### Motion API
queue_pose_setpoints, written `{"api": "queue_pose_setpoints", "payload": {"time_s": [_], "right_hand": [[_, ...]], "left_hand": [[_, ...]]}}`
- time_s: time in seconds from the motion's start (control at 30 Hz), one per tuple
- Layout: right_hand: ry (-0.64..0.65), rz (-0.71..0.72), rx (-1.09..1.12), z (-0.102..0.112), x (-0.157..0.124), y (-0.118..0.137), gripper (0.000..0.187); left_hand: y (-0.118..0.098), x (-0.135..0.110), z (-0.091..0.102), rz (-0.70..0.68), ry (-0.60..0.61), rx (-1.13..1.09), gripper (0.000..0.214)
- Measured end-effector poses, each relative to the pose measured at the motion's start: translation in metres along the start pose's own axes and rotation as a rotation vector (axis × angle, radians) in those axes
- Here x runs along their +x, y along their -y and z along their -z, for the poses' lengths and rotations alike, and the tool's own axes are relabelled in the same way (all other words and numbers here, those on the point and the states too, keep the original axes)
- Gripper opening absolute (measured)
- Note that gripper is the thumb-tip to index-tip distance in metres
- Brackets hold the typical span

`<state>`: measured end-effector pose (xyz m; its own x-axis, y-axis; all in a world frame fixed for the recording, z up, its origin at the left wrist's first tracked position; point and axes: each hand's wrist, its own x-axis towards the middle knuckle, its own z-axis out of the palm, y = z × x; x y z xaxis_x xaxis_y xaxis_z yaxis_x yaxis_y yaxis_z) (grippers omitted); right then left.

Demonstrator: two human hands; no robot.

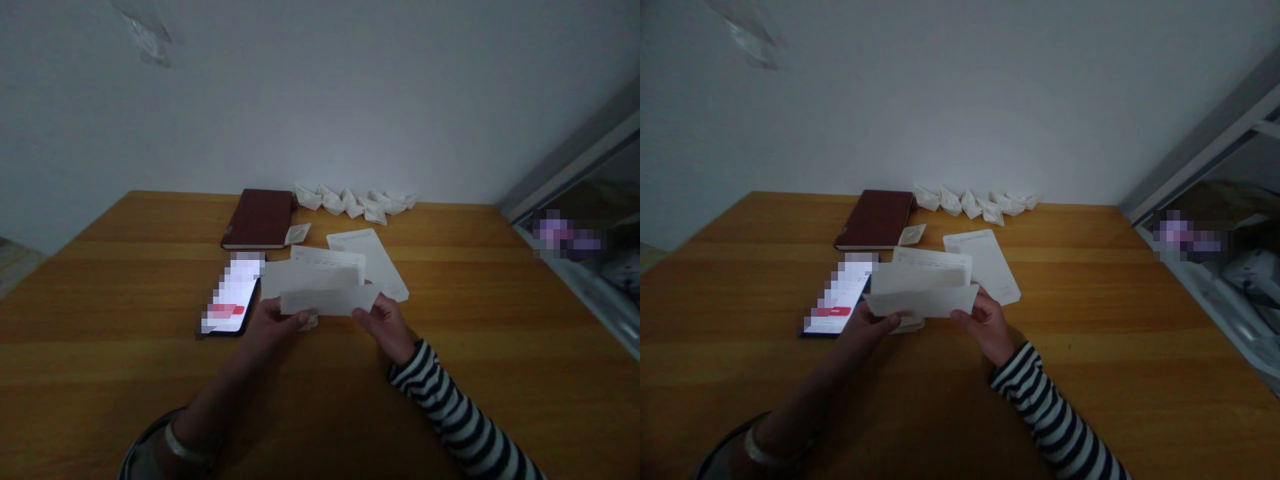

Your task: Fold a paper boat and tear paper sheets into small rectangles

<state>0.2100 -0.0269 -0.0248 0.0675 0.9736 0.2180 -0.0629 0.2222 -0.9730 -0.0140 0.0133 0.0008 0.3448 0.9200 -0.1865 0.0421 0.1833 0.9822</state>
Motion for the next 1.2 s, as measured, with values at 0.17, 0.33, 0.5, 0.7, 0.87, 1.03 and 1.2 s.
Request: {"api": "queue_pose_setpoints", "payload": {"time_s": [0.17, 0.33, 0.5, 0.7, 0.87, 1.03, 1.2], "right_hand": [[-0.008, -0.067, 0.032, -0.002, -0.007, -0.002, 0.022], [-0.024, -0.068, -0.077, -0.005, -0.016, -0.009, 0.019], [-0.052, -0.054, -0.156, -0.007, -0.018, -0.009, 0.018], [-0.24, -0.073, -0.215, -0.007, -0.017, -0.002, 0.021], [-0.318, -0.121, -0.192, -0.01, -0.02, 0.002, 0.031], [-0.319, -0.137, -0.156, -0.013, -0.023, 0.005, 0.033], [-0.327, -0.069, -0.246, -0.012, -0.025, 0.008, 0.036]], "left_hand": [[-0.009, -0.005, -0.02, -0.057, -0.211, -0.248, 0.103], [-0.002, -0.003, -0.025, 0.087, -0.104, -0.434, 0.059], [0.005, -0.006, -0.027, 0.094, -0.105, -0.471, 0.043], [-0.005, -0.016, -0.037, 0.11, -0.054, -0.322, 0.042], [-0.003, -0.021, -0.046, 0.022, -0.089, -0.253, 0.045], [0.001, -0.026, -0.05, 0.006, -0.115, -0.204, 0.045], [0.0, -0.028, -0.048, 0.087, -0.123, -0.214, 0.045]]}}
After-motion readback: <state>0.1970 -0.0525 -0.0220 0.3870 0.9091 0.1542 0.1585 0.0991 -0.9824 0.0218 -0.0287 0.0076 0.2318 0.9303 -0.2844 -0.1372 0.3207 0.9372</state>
